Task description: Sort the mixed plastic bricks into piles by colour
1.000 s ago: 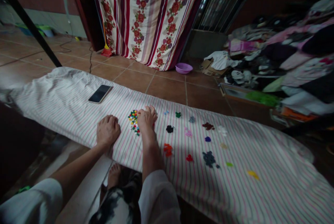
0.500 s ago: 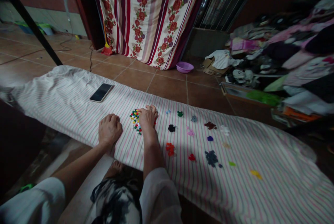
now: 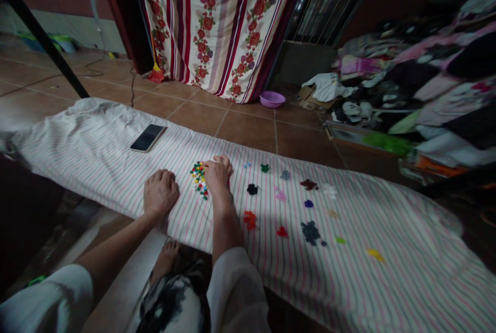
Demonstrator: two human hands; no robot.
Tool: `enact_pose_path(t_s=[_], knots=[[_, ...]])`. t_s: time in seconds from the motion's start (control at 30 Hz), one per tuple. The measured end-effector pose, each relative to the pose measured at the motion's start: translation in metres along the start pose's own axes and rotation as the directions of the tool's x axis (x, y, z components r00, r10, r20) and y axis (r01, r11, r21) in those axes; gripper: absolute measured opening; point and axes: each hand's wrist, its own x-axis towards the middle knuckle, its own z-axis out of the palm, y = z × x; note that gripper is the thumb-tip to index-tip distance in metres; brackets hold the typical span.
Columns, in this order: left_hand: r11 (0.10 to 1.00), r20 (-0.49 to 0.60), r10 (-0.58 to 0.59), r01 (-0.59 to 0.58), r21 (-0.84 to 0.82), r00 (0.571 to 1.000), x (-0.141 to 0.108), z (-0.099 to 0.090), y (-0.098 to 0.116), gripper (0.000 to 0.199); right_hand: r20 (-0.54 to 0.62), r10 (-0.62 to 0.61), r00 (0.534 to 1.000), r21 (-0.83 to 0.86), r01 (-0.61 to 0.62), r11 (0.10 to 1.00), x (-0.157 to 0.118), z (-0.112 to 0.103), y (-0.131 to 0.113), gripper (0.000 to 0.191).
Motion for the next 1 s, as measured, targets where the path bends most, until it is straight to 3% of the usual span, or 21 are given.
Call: enact_pose_path(t_s=[0.3,0.57,0.8,1.0], knots=[[1.0,-0.009,0.01,-0.01,0.009,1.0,0.0,-0.001,0.0,0.017,0.01,-0.052,0.999,0.008,0.052,0.999,-0.003,-0.006,-0.003,0.016],[0.999,-0.02,0.018,-0.018,0.031,1.0,0.0,-0.001,0.0,0.016,0.031,-0.045,0.999,-0.024,0.046,0.999,-0.001,0.001,-0.001,0.019],[0.999,-0.03,0.013,-0.012,0.046,0.999,0.001,0.0,0.0,0.013,-0.036,-0.06,0.998,0.002,0.06,0.998,0.0,0.007,0.0,0.014],[0.999,-0.033,0.015,-0.013,0.047,0.999,0.0,0.001,0.0,0.014,-0.105,-0.092,0.99,0.066,0.1,0.993,-0.001,-0.002,-0.003,0.011]])
